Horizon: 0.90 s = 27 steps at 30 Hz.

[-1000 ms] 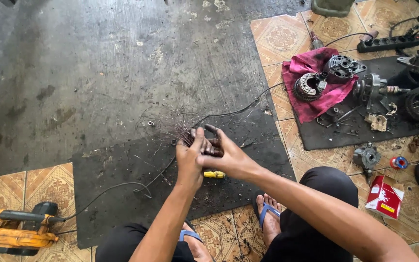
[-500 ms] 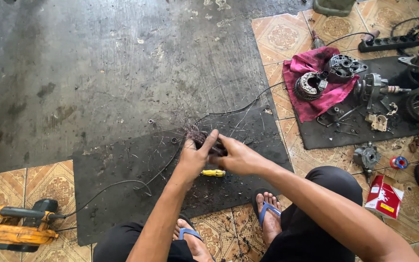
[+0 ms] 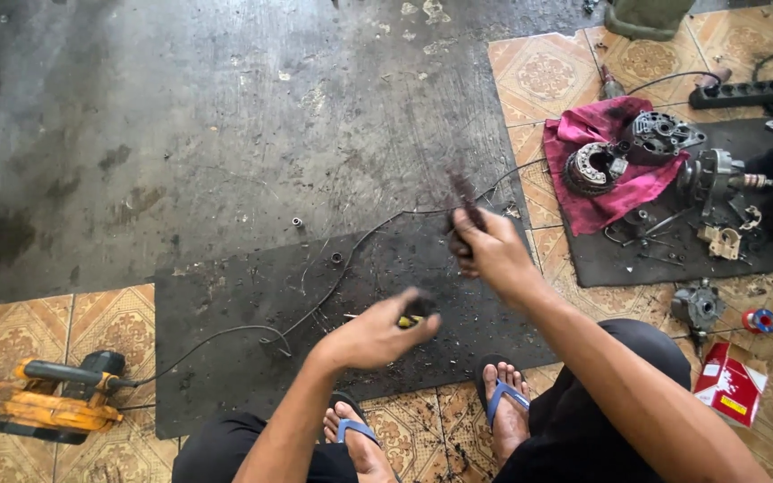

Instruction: The person sits on the floor and repeatedly pulls, shakes, and twists a wire brush by hand to remove debris. Another person briefly places a metal part on the floor nearby.

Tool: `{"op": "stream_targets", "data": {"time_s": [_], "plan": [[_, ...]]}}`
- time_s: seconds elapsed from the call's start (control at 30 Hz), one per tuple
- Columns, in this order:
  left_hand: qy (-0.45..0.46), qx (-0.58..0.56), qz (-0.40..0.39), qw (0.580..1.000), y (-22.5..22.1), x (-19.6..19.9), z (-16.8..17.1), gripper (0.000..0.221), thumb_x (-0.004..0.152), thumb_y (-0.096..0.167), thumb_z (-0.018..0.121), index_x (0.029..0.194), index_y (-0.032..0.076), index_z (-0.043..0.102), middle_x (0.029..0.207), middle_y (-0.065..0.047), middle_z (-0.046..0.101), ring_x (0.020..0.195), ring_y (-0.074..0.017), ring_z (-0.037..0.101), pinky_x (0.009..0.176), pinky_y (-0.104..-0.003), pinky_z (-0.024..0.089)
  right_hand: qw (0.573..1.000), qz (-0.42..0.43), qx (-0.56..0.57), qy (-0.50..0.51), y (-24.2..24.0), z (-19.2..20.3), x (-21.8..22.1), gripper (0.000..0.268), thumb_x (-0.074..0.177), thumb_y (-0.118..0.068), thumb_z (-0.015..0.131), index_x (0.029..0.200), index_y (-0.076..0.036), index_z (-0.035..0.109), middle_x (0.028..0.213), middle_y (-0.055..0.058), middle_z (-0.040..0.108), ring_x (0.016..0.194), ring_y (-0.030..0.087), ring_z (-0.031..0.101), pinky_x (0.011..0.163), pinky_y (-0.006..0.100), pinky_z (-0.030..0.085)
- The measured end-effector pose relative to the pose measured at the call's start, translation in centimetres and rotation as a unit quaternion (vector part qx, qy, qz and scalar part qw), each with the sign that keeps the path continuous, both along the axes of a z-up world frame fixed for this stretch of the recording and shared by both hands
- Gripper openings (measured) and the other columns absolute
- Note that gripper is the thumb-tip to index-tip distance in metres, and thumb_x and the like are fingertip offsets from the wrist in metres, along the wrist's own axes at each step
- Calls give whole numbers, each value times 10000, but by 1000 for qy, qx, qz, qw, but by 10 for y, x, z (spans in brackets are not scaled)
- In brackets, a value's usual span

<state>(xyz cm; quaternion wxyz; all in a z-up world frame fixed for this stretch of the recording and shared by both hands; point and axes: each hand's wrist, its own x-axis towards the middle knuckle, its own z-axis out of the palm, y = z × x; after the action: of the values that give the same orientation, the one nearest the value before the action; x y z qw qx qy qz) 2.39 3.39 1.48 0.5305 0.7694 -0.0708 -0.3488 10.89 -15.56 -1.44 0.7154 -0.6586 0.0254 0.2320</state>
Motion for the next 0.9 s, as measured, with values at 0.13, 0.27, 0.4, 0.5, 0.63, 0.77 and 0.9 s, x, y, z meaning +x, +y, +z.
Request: {"op": "stream_targets", "data": {"time_s": [0.13,0.27,0.4,0.5,0.63,0.77,0.9], "plan": [[7,41,-81,996,32,0,-27,643,1016,478,389,1080,-98,668,935,-338,689,915,-448,683,812,-556,513,999,-6,27,-30,-4,2,0,301,1109,-268,452,852,-114,478,593,-37,326,415,88,362,359,214,330],[-63,-162,73,982,49,-7,-24,681,1012,550,349,1012,-29,706,807,-220,694,749,-289,662,680,-469,598,997,-13,22,-68,-5,1,-2,322,1120,-250,421,864,-78,514,596,-42,317,426,65,335,379,198,276],[-106,-272,380,878,63,0,-51,637,1026,578,411,819,34,672,702,-175,712,648,-288,734,584,-400,627,994,-8,-9,-110,-10,-14,1,347,1115,-223,439,861,-24,567,535,-12,365,381,93,352,354,222,274],[-216,-170,364,890,59,1,-57,967,705,711,759,1328,26,481,1312,-232,580,1251,-371,584,920,-511,587,991,4,-23,-128,-1,-23,-4,338,1107,-192,442,868,-7,593,538,2,412,400,99,385,364,230,297],[-124,-113,280,945,17,-6,-11,1640,503,834,754,1551,-17,-176,1577,-433,78,1366,-663,257,1023,-734,410,984,21,-81,-157,18,-20,-23,318,1091,-167,467,837,-42,610,532,-5,469,407,112,419,382,246,326],[-74,-248,333,907,-11,3,-88,974,731,538,746,1456,87,278,1355,-184,461,1246,-351,451,1007,-505,465,936,102,-215,-260,38,-17,-51,100,940,-51,559,992,-38,644,620,173,654,609,300,616,582,433,504],[-31,-312,542,780,-36,22,-90,147,823,182,858,880,106,747,784,5,725,722,-91,633,655,-237,526,893,195,-330,-238,47,-41,-55,112,923,-177,577,923,-73,619,711,191,702,683,396,695,629,481,520]]}}
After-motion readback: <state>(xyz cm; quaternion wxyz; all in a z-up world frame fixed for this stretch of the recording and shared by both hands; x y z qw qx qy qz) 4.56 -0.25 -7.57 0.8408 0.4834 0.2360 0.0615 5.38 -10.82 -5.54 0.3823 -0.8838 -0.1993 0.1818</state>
